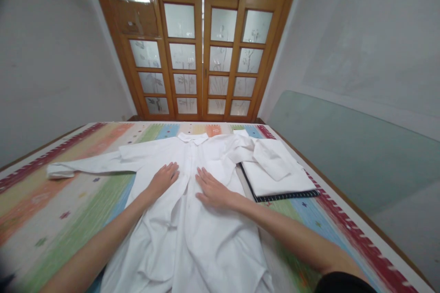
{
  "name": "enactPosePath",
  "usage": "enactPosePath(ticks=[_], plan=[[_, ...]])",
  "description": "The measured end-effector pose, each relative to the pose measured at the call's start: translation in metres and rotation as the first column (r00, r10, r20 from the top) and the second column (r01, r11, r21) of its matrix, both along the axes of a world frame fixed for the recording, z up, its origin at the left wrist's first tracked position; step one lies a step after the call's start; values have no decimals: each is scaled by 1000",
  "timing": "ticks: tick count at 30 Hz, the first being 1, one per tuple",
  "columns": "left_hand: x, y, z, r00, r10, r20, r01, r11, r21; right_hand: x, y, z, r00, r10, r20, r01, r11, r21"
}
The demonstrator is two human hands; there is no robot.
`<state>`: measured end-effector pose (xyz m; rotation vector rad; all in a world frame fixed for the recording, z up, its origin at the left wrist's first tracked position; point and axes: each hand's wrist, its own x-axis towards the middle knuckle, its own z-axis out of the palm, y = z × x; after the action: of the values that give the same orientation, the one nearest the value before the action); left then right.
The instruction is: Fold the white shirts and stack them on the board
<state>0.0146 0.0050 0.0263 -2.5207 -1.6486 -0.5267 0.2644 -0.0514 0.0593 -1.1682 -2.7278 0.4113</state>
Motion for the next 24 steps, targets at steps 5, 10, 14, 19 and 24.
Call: enactPosePath(ticks=[5, 10, 14, 19, 24], plan=[[-50, -66, 17, 993, -30, 113, 59, 964, -260, 58, -61, 11, 997, -40, -73, 23, 976, -216], [-107, -165, 13, 977, 113, 181, -57, 955, -290, 114, -119, 10, 995, -83, -62, 62, 956, -287], [-123, -231, -11, 959, 257, 121, -229, 951, -208, 134, -162, -2, 988, -125, -93, 103, 972, -212], [-99, -266, -29, 985, 142, 101, -138, 990, -38, 135, -189, -18, 955, -248, -162, 240, 968, -69], [-78, -268, -17, 959, 133, 252, -169, 978, 126, 129, -192, -28, 832, -469, -297, 502, 864, 40]])
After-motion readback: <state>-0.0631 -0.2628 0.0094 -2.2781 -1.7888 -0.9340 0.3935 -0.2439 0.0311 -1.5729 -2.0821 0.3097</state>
